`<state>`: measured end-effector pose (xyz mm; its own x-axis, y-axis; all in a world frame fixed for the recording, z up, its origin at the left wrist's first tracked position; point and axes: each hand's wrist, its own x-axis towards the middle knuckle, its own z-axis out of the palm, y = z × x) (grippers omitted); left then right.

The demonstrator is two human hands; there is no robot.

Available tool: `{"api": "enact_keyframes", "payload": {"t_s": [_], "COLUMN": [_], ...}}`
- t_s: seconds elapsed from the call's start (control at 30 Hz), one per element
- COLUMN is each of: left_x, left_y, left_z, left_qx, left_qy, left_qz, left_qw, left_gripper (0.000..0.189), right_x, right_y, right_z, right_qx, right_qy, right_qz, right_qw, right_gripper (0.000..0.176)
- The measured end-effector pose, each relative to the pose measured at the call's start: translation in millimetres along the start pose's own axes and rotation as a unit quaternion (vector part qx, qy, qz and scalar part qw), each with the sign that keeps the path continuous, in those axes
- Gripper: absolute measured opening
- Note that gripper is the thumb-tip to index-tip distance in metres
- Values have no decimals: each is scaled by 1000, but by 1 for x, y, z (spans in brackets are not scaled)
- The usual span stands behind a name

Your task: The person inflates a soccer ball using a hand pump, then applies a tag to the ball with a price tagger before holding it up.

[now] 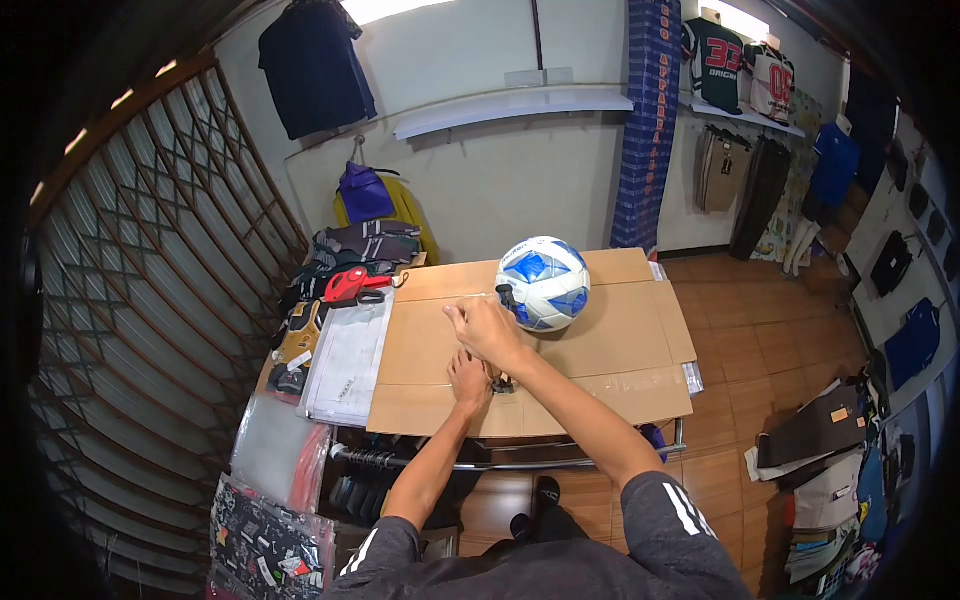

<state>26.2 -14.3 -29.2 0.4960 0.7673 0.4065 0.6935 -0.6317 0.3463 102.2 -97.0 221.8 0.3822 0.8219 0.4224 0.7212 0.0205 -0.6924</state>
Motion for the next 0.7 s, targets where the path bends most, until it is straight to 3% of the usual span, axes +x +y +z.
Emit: {"api": "enact_keyframes", "payload": {"t_s": [0.13,0.47,0.7], "left_x": [1,1,3], "left_y": [-3,-3,5], "left_z": [6,8,-7], "left_qx": [-5,-37,-24], "left_qy": [16,4,9], "left_qz": [9,0,-5], "left_qw": [1000,999,1000], "left_gripper": [46,50,40], "right_x": [-8,-18,6], "right_y": [22,48,-50], "right_z": [18,36,-46], "right_qx": [-22,-29,-8], "right_qy": [-20,-30,-51], "right_qz": [45,35,22], "right_qw": [999,998,998], "right_gripper": [37,42,51]}}
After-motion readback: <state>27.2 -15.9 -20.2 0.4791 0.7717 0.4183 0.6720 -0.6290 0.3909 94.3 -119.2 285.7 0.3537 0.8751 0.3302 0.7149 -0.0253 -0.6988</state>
